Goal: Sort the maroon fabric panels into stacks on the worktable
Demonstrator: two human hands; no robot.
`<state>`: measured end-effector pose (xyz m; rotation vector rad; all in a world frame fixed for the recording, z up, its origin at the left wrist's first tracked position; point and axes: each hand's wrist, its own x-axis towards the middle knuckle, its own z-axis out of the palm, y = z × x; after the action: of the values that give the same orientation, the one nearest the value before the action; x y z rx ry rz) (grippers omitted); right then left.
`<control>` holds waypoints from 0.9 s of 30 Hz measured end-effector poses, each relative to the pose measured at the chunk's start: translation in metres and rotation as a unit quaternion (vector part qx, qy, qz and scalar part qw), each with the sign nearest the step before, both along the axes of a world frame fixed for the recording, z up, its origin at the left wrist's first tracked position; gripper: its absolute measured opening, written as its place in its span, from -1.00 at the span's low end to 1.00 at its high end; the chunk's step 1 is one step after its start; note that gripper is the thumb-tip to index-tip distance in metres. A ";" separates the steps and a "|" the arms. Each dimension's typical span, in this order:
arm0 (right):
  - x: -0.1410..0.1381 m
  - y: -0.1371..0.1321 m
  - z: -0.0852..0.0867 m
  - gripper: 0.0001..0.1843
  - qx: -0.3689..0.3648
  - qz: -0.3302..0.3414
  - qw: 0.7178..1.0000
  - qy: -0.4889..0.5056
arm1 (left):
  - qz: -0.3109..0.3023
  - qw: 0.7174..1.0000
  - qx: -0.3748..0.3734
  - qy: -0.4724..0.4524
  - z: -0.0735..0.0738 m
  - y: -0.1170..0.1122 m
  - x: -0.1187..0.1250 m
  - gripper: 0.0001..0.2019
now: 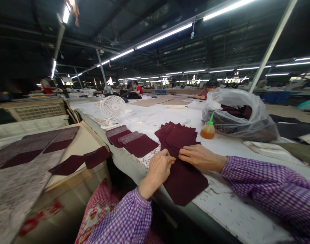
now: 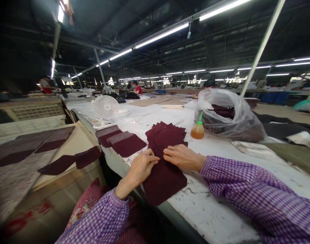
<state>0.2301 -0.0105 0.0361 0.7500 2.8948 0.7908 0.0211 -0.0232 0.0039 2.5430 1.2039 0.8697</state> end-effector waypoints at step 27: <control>-0.028 -0.024 0.027 -0.38 -0.207 -0.072 0.974 0.059 | -0.006 0.990 0.132 0.056 -0.005 -0.024 -0.056 -0.72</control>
<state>0.2019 -0.0341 0.0627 0.9630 2.9113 0.1215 -0.0351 -0.0474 -0.0008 2.8391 1.1724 0.9528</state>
